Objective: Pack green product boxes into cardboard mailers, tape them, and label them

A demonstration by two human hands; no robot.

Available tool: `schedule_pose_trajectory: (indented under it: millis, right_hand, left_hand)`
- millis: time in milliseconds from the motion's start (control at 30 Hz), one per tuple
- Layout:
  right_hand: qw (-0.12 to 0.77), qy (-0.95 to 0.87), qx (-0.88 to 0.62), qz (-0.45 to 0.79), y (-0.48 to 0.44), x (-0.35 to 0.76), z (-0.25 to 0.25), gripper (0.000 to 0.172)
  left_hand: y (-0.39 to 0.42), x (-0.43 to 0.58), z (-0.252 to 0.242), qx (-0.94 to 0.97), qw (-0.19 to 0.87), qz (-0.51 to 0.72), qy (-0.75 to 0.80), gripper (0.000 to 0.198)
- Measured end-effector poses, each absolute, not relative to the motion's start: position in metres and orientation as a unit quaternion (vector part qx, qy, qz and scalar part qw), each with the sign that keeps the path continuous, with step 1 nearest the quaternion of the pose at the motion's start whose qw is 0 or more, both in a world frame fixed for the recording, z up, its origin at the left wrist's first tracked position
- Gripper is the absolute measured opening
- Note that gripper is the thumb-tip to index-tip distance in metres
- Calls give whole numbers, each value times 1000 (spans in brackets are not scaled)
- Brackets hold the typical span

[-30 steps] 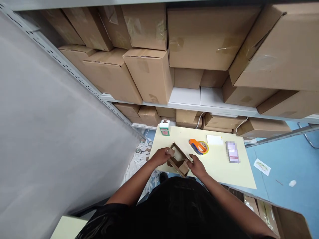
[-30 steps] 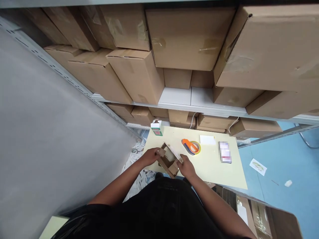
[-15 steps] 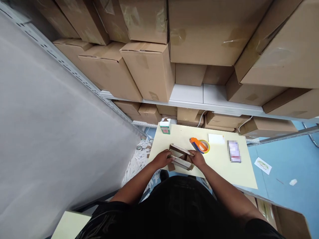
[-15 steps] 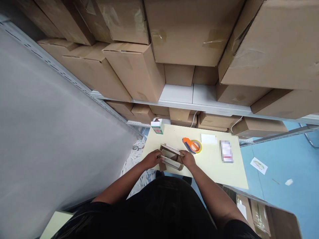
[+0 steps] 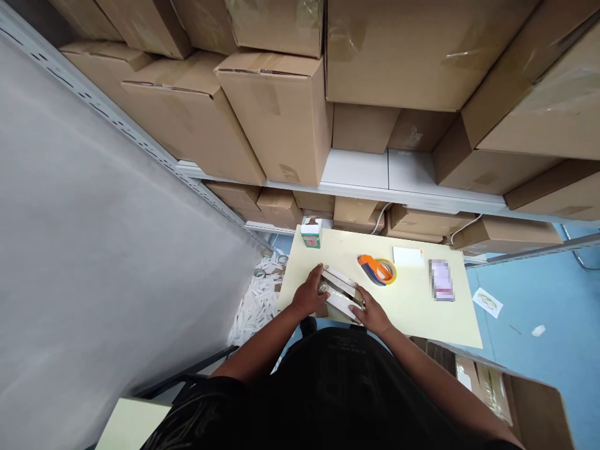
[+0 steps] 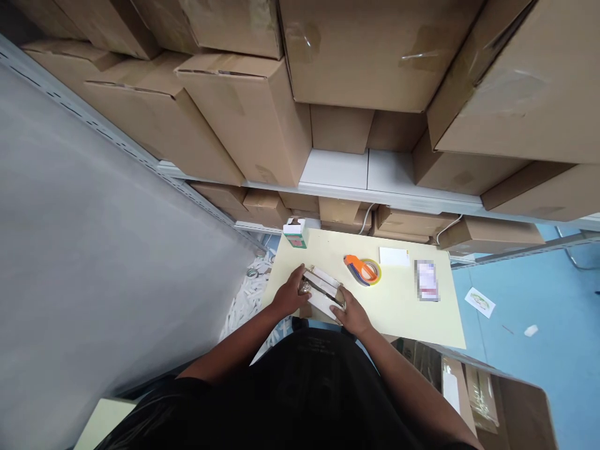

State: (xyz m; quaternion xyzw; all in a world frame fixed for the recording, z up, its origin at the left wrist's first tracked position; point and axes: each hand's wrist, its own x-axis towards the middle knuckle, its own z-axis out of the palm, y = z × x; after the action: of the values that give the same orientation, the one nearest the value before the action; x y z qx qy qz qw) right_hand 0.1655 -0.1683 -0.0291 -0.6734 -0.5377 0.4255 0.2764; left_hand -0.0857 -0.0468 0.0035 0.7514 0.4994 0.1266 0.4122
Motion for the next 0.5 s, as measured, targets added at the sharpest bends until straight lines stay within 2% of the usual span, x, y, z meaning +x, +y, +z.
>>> schedule_pose_trajectory:
  millis: [200,500]
  right_hand:
    - [253,-538,-716,365,-163,167,-39,78]
    - [256,-582,-709,306,-155,173,-44,69]
  left_hand:
    - [-46,-101,4,808,401,39,431,58]
    - [-66,-91,-3,847,307,69,428,51]
